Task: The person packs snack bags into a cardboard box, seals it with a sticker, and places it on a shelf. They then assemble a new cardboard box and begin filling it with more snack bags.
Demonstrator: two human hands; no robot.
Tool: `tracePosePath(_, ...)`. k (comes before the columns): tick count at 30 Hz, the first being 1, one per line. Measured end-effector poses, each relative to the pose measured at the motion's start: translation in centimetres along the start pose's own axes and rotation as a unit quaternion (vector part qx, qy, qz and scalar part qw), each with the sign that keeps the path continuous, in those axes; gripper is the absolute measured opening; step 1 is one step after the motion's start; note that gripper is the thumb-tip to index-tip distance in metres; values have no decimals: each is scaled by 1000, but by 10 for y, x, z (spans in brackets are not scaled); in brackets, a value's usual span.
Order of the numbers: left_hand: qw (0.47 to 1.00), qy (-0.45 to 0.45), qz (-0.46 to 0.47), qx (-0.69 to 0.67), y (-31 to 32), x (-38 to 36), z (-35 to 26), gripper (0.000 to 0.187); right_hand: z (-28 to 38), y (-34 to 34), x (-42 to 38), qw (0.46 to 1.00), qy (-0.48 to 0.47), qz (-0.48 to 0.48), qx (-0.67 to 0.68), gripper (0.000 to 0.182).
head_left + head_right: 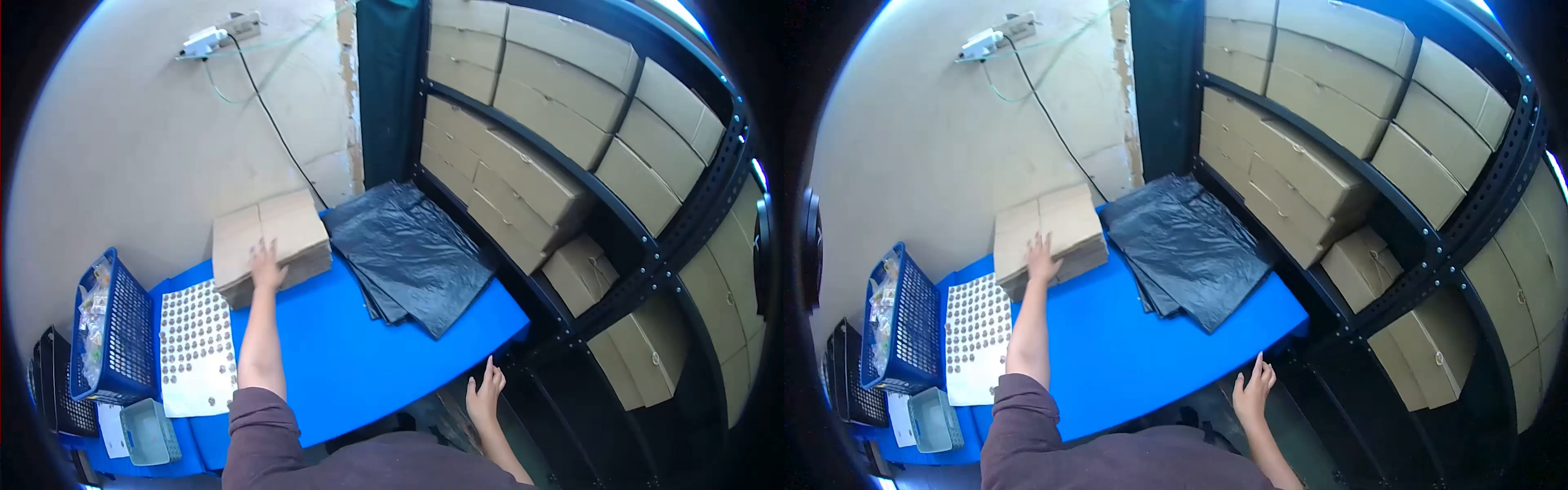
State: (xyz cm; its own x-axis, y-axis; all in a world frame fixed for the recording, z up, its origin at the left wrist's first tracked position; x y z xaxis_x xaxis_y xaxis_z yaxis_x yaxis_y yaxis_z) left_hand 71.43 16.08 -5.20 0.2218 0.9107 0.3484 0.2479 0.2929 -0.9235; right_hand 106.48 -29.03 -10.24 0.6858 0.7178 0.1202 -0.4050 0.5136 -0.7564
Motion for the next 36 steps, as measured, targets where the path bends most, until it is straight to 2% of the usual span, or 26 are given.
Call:
tracePosePath(1,998,-42,43,-15,1,-4,43,77,9,8,0,1000,-7,-6,8,71)
tracePosePath(3,971,-50,231,-27,39,-7,144,89,23,28,-8,1000,-1,4,30,69)
tracePosePath(5,960,-62,258,87,-4,-22,137,99,34,62,-17,999,-14,6,43,66)
tracePosePath(6,960,-67,256,93,-9,-26,143,99,45,79,-26,997,0,36,62,65)
tracePosePath(8,974,-86,178,108,-9,-46,165,99,66,116,-52,992,0,78,99,61)
tracePosePath(9,974,-84,177,110,-8,-55,176,99,81,126,-64,992,0,77,101,61)
tracePosePath(11,993,-19,86,74,-4,-71,187,87,110,139,-90,986,-64,134,70,58)
tracePosePath(12,995,12,35,89,-5,-78,189,63,121,143,-103,985,-78,128,80,54)
tracePosePath(13,996,17,35,85,-6,-77,194,63,125,144,-113,986,-74,123,79,54)
tracePosePath(16,999,40,32,-4,4,-74,223,35,130,152,-141,984,-87,145,54,49)
tracePosePath(17,996,55,45,58,-7,-76,220,40,131,152,-148,987,-57,145,49,47)
tracePosePath(19,986,106,-60,116,-30,-88,206,48,130,150,-159,990,-35,125,55,46)
tracePosePath(20,985,112,-66,114,-30,-82,211,48,136,145,-163,989,-16,130,62,44)
tracePosePath(22,997,72,34,5,-10,-68,228,61,143,144,-170,993,-21,108,52,43)
tracePosePath(23,996,83,43,-9,-7,-61,236,53,146,143,-174,994,-27,95,43,42)
tracePosePath(25,987,95,13,-131,7,-55,247,41,154,139,-176,995,-15,71,70,41)
tracePosePath(27,981,113,-51,-147,10,-60,239,34,165,123,-166,994,-11,30,104,39)
tracePosePath(28,986,91,-19,-139,1,-62,232,38,173,113,-158,994,-6,5,112,38)
tracePosePath(30,975,168,-97,-112,-5,-65,225,44,189,89,-148,992,-16,-52,112,35)
tracePosePath(32,952,251,-171,-39,-25,-66,207,50,201,72,-144,992,-8,-68,109,35)
tracePosePath(33,943,266,-202,2,-31,-66,197,52,205,65,-141,991,-12,-81,109,35)
tracePosePath(36,937,261,-231,-26,-62,-82,162,47,211,66,-145,985,4,-73,156,33)
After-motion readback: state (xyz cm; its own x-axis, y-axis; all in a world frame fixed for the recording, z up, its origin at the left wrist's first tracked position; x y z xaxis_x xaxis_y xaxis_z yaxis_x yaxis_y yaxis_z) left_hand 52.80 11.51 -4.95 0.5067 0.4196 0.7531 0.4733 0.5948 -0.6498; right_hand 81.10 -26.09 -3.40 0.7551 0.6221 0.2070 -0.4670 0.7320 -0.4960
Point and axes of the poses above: each hand's wrist, its own x-axis towards the middle knuckle, its own y-axis out of the palm, z = x × y, the point moved 1 cm from there along x, towards the middle knuckle, and after that the axes turned 5 degrees about y, right-handed, at the moved point
